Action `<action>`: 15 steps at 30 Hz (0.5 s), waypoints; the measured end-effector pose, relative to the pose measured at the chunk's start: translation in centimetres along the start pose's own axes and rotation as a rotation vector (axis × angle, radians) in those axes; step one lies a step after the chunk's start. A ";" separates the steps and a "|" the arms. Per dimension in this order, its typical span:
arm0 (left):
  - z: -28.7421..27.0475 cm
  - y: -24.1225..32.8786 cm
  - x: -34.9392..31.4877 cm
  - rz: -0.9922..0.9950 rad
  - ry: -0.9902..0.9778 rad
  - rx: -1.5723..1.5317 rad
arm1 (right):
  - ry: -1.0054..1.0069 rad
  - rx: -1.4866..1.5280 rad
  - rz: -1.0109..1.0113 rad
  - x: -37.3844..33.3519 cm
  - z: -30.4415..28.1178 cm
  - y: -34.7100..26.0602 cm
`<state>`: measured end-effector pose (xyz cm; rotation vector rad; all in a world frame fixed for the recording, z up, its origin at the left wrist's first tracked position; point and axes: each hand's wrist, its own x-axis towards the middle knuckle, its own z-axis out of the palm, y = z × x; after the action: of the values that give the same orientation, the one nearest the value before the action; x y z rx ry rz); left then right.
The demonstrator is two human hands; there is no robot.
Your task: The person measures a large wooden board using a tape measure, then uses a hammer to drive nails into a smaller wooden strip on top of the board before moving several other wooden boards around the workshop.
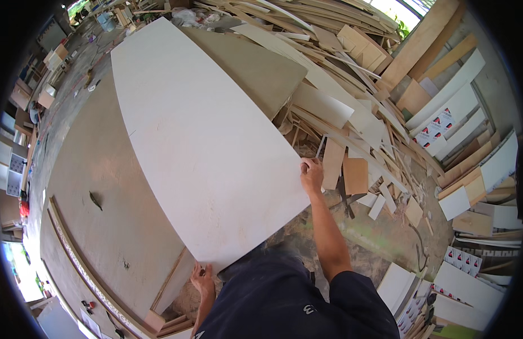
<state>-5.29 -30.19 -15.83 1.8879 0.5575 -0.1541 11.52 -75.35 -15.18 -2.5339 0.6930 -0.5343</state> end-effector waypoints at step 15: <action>2.2 0.9 -1.6 -0.148 0.382 -0.153 | -0.158 0.445 -0.045 12.5 9.3 -5.0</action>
<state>-5.98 -32.93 -15.37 1.7334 0.9424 0.1541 27.80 -75.40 -17.23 -2.1480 0.4054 -0.4396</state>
